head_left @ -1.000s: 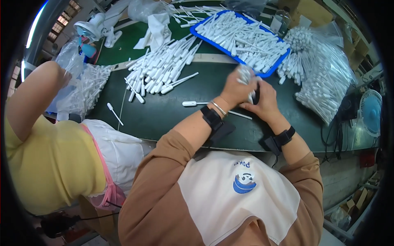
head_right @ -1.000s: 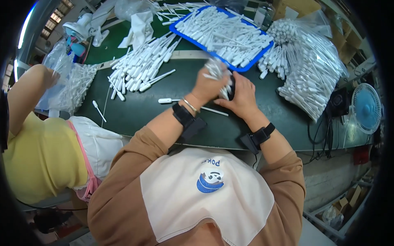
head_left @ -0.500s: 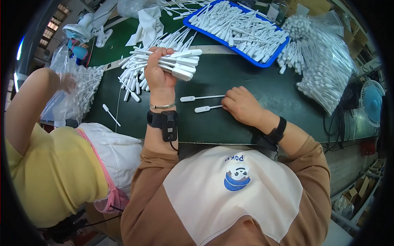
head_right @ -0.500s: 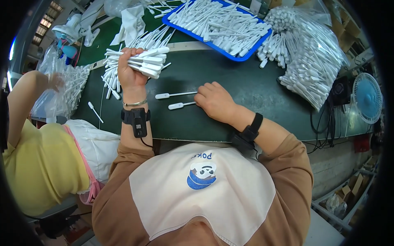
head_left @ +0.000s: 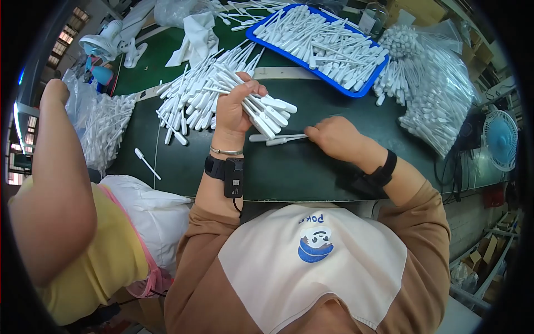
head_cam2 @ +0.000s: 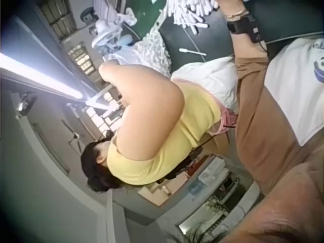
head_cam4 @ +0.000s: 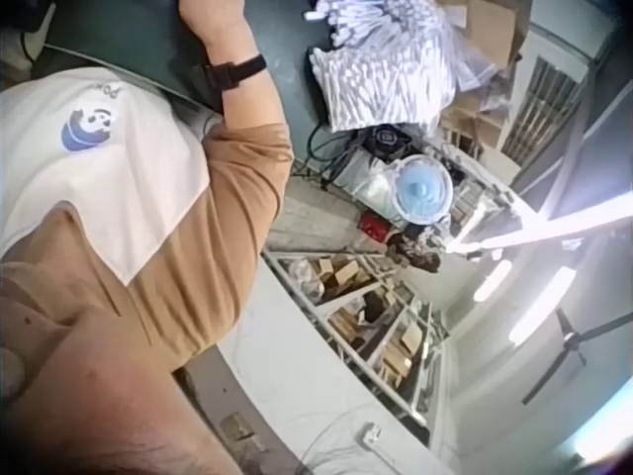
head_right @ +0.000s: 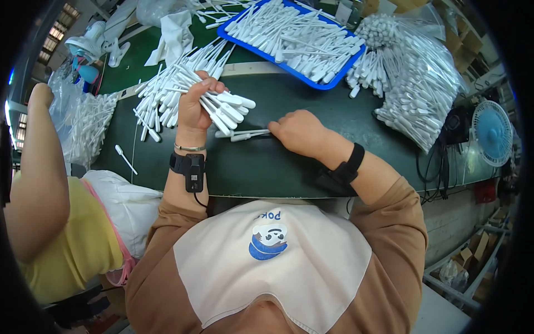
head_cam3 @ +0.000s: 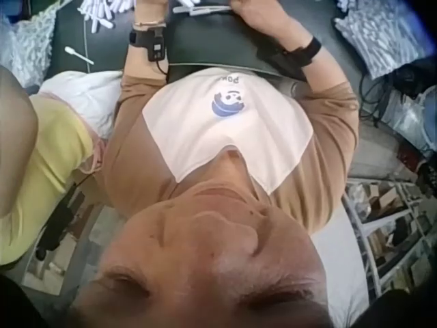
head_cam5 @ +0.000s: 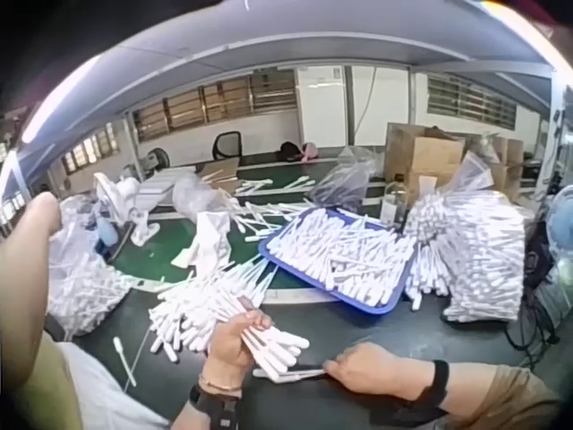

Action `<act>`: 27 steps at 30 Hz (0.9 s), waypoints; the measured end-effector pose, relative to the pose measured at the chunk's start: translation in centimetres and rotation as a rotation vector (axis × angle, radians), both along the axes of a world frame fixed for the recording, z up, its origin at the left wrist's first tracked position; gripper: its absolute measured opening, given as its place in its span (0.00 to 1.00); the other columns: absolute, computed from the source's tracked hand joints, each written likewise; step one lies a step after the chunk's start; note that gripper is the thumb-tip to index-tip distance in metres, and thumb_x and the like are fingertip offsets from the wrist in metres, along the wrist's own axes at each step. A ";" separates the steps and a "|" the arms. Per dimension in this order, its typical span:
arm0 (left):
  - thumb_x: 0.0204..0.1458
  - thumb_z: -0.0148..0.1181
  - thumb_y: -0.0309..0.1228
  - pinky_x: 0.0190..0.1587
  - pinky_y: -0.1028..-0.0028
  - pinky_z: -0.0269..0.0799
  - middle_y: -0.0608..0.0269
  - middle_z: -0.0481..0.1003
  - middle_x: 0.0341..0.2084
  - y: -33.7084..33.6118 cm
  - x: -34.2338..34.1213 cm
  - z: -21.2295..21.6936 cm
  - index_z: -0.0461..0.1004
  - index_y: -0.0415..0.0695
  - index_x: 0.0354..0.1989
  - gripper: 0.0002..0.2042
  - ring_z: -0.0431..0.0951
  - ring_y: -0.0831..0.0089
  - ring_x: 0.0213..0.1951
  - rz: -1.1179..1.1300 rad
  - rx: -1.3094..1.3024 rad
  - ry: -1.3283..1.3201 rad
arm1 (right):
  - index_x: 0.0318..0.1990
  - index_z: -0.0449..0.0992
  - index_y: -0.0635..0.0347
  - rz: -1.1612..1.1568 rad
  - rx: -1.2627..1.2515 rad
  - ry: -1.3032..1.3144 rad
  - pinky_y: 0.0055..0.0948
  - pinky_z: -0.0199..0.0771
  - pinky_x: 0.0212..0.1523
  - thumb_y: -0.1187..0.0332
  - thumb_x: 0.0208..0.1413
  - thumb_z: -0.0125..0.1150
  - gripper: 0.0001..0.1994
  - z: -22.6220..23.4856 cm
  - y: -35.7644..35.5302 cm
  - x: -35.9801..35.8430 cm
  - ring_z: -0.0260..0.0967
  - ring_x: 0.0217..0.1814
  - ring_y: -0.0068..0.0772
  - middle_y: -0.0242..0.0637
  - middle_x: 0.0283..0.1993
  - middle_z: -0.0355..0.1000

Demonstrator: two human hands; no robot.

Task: The person wipes the table with a cloth, then sorts white plastic components by hand, arranging them into a row. They gather the components into a bundle, place them into a plastic bag, and set the bag aside on the table.

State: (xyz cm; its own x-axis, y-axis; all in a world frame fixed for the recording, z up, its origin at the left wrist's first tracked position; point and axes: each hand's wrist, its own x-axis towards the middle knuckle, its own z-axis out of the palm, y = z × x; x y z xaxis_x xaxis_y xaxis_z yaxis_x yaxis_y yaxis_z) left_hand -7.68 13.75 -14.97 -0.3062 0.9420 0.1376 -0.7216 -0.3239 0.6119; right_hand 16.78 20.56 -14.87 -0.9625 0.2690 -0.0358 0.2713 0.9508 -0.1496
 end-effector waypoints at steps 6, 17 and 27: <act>0.49 0.59 0.22 0.36 0.68 0.74 0.58 0.74 0.26 0.8 1.3 0.9 0.71 0.40 0.35 0.07 0.76 0.67 0.30 -0.169 -0.061 0.292 | 0.40 0.76 0.57 -0.109 -0.125 -0.175 0.46 0.71 0.35 0.65 0.57 0.55 0.09 5.0 2.5 4.5 0.73 0.34 0.50 0.46 0.27 0.74; 0.47 0.63 0.21 0.39 0.75 0.73 0.62 0.79 0.34 3.0 12.7 1.4 0.75 0.37 0.40 0.11 0.77 0.78 0.36 -0.247 -0.171 0.959 | 0.31 0.80 0.65 -0.044 0.059 -0.390 0.41 0.73 0.33 0.63 0.56 0.55 0.13 15.1 4.3 3.0 0.75 0.33 0.50 0.48 0.28 0.76; 0.49 0.62 0.20 0.39 0.75 0.73 0.66 0.78 0.36 2.5 14.3 0.9 0.74 0.37 0.43 0.12 0.76 0.79 0.36 -0.185 -0.087 0.848 | 0.39 0.78 0.65 -0.287 -0.388 -0.073 0.32 0.73 0.31 0.67 0.53 0.56 0.12 11.6 4.1 3.3 0.74 0.25 0.34 0.42 0.23 0.76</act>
